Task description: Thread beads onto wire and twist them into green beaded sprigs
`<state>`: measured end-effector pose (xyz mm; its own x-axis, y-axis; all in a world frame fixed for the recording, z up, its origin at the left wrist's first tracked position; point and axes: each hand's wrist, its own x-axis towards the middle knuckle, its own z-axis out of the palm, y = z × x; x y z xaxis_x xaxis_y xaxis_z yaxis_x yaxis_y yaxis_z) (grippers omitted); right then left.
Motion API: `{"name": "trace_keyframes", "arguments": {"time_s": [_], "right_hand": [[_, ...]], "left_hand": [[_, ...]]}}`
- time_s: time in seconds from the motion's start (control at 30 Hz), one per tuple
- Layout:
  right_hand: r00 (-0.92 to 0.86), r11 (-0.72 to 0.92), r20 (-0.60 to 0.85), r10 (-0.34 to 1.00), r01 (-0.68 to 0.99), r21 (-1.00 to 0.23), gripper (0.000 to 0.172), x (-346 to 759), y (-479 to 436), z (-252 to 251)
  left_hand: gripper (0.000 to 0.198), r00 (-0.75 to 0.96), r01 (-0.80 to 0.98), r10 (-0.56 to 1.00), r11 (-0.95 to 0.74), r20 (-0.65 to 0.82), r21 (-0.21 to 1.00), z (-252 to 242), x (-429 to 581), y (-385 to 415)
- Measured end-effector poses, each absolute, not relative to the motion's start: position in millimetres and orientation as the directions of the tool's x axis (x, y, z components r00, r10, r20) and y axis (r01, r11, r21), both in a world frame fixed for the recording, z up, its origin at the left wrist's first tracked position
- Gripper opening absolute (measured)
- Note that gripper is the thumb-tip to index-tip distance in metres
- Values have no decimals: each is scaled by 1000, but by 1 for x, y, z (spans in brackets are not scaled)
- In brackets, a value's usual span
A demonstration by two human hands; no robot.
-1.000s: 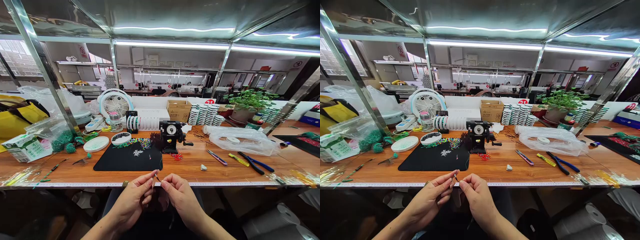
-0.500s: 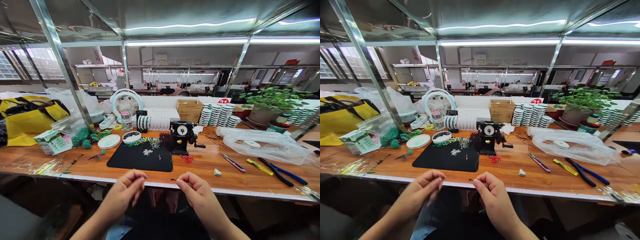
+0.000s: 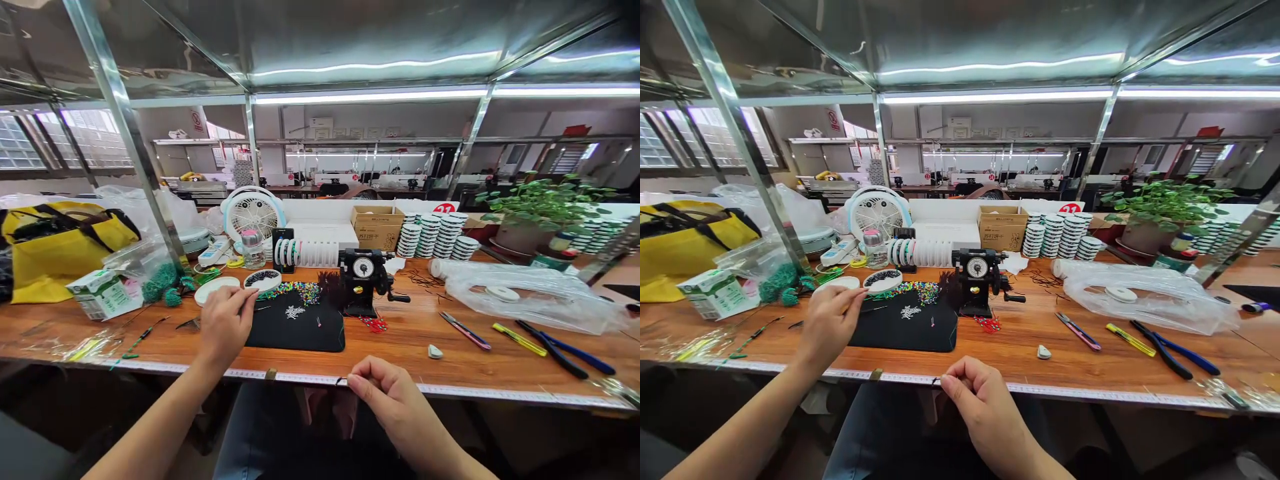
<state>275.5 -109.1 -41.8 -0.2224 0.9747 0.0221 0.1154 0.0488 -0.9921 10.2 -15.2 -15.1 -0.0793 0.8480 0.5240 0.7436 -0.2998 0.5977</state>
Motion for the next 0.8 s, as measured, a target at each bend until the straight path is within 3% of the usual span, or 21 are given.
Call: {"name": "trace_keyframes", "arguments": {"time_s": [0.07,0.1,0.17,0.27,0.4,0.53,0.67,0.8], "right_hand": [[-228,-27,-19,973,-32,-999,24,271,-108,-41],[-243,-63,-34,969,-110,-992,24,268,-108,-40],[-287,-110,-37,957,-242,-964,24,262,-109,-40],[-324,-118,-8,946,-321,-940,24,255,-113,-45],[-308,-68,15,951,-256,-964,24,258,-118,-56],[-327,6,47,944,-126,-992,22,268,-123,-58],[-341,0,36,939,-106,-994,19,274,-127,-51],[-381,33,-6,924,94,-995,15,278,-129,-52]], "left_hand": [[15,-77,569,894,-325,442,755,-10,32,-47],[17,9,442,942,-306,337,843,-11,45,-63],[30,253,213,966,-109,53,971,-19,68,-88],[27,365,20,925,107,-107,994,-37,89,-105],[24,289,-24,955,78,-67,997,-43,92,-106],[26,264,84,963,-86,61,993,-34,90,-108],[25,221,206,956,-239,193,949,-28,90,-115],[22,236,227,927,-346,293,910,-20,84,-114]]}}
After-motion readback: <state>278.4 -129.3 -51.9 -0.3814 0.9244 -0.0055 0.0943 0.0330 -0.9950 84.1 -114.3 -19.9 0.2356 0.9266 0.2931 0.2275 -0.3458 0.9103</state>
